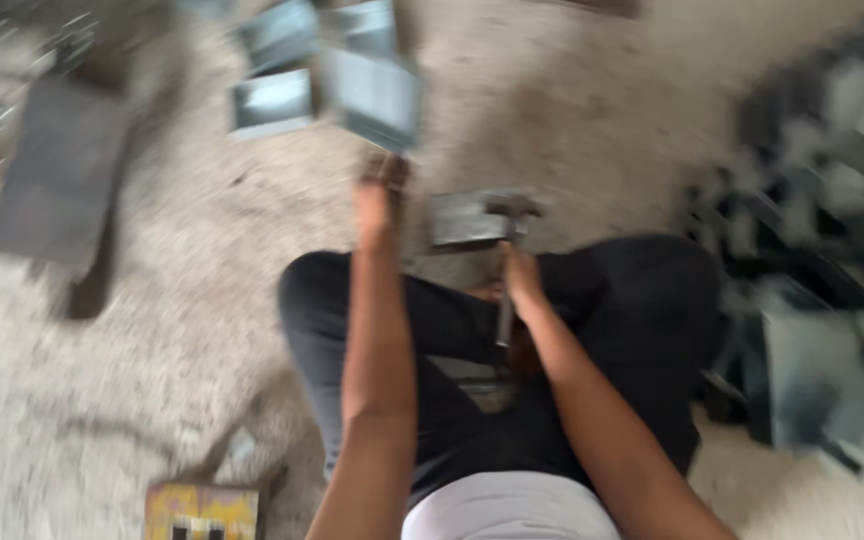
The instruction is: The person sits on the floor and uses a hammer to shape a small metal box placed on a metal block. They repeatedly strike the metal box, adjust its position, and occasionally pick up other metal pieces from the surrounding area.
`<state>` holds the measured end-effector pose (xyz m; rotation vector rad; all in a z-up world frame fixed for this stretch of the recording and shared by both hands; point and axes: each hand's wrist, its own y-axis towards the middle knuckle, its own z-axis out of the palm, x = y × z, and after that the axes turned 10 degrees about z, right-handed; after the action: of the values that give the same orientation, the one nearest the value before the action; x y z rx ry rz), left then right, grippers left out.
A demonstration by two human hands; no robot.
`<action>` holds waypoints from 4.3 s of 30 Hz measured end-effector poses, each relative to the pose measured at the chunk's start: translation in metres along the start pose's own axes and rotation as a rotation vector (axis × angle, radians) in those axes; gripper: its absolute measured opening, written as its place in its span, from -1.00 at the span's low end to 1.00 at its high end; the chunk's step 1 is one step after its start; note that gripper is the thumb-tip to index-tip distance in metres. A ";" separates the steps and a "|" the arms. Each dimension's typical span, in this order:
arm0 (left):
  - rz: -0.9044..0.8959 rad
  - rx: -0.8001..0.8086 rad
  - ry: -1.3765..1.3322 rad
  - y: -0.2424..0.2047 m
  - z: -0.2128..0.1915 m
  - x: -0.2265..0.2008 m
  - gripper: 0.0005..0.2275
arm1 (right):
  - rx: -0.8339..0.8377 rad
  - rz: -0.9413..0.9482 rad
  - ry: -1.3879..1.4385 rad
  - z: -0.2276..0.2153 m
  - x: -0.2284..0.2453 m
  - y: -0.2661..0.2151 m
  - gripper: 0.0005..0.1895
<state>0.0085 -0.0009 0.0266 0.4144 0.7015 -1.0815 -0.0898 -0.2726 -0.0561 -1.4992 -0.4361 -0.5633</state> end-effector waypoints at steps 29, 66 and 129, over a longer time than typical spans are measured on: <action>1.038 1.066 1.569 -0.092 0.305 0.107 -0.74 | 0.095 -0.168 0.102 0.013 0.012 -0.012 -0.60; 0.445 0.715 1.926 -0.042 -0.007 0.091 -0.65 | -0.292 -1.064 -0.817 -0.015 0.077 -0.092 -0.35; 0.670 0.057 1.003 -0.100 0.026 0.146 -0.42 | 0.014 -1.041 -0.946 0.023 0.153 -0.246 -0.40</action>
<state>-0.0314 -0.1550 -0.0541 1.1787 1.2785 -0.1928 -0.1122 -0.2581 0.2335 -1.3701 -2.0079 -0.5874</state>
